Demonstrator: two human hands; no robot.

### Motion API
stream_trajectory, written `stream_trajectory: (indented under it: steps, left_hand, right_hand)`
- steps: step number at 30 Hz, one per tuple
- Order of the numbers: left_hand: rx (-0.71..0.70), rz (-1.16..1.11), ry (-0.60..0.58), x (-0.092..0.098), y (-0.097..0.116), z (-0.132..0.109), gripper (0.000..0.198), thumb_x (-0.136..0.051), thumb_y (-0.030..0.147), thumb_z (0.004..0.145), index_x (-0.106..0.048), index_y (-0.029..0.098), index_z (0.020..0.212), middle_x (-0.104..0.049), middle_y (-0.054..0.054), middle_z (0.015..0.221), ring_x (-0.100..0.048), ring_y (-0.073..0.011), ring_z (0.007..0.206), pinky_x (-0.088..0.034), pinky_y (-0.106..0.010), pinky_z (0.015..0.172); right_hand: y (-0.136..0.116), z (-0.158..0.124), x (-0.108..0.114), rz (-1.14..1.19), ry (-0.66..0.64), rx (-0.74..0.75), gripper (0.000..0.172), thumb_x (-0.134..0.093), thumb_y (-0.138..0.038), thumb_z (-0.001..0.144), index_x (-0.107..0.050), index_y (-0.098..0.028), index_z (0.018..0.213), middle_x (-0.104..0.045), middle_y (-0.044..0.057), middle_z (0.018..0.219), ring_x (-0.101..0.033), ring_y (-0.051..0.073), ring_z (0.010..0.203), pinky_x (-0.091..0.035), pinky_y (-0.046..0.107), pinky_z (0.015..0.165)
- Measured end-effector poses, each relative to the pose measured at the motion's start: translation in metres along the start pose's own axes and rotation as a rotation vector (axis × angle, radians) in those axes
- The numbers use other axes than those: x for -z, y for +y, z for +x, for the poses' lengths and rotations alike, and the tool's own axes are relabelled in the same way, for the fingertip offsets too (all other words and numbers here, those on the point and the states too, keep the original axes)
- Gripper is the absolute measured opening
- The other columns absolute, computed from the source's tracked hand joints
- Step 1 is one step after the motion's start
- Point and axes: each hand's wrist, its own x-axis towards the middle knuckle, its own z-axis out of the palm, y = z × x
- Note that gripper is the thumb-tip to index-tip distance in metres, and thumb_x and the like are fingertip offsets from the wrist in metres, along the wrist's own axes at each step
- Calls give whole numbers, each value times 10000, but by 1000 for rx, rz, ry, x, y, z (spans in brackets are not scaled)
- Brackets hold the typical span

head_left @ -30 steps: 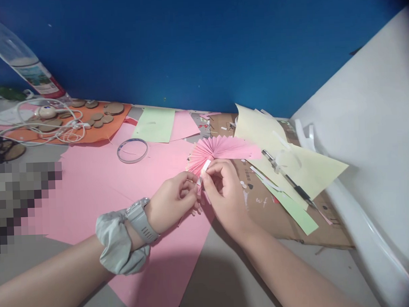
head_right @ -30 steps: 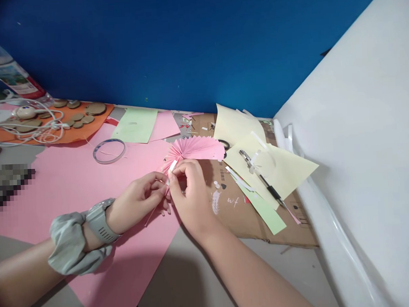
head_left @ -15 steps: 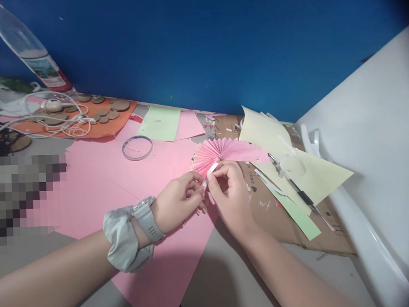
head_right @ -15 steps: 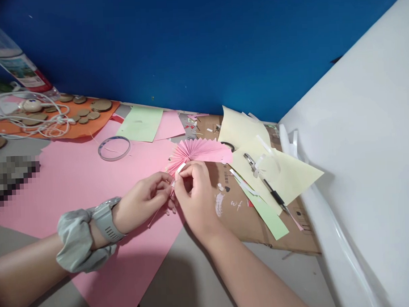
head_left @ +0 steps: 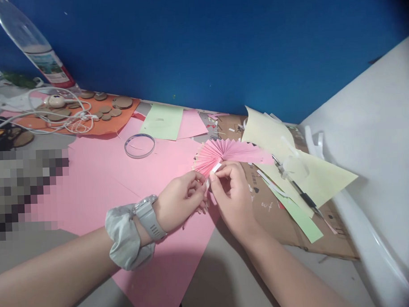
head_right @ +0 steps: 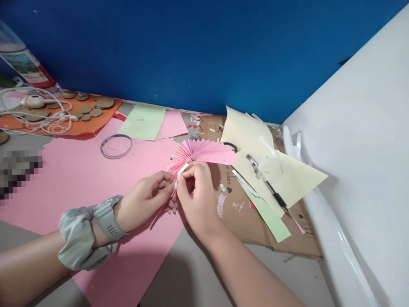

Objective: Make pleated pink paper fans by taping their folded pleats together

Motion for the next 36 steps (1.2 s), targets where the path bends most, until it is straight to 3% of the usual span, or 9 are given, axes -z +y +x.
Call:
stream_trajectory:
  steps: [9,16,20,27,31,36]
  left_hand:
    - [-12,27,-9,0,1,1,47,-450,180,835,-471,179,877,-554,41,623,-622,-118,554,-547,-279,574]
    - [-29,38,-12,1,2,2,177,-394,69,782,-472,181,895,-561,47,626,-620,-110,556,-530,-251,558]
    - [-42,18,-20,0,3,1,54,-444,185,837,-470,180,884,-570,38,624,-608,-111,542,-532,-263,563]
    - [-50,82,12,0,1,3,156,-436,342,880,-465,188,880,-556,41,593,-596,-109,512,-505,-239,521]
    - [-38,128,27,1,2,2,180,-428,370,884,-463,194,865,-556,41,583,-595,-108,503,-493,-231,512]
    - [-34,158,15,2,4,1,169,-423,353,888,-464,193,856,-566,35,579,-593,-105,497,-474,-215,502]
  right_hand:
    - [1,-1,-3,-18,34,27,162,-498,-99,826,-413,-224,767,-457,2,849,-475,151,868,-389,305,763]
    - [1,-2,-3,-4,36,11,150,-506,-112,833,-420,-224,784,-459,3,879,-479,140,891,-392,287,768]
    - [1,-3,-2,2,24,-4,125,-509,-136,843,-431,-224,800,-467,11,910,-478,141,934,-396,283,784]
    - [-2,-2,-1,-43,54,-2,99,-525,-156,837,-456,-217,800,-460,23,936,-473,142,981,-406,271,797]
    - [-5,-1,1,-101,63,-97,34,-530,-225,842,-507,-212,821,-474,21,882,-477,140,852,-421,267,722]
    - [-5,0,4,-122,53,-151,89,-521,-276,855,-516,-211,794,-507,12,823,-458,137,768,-409,263,686]
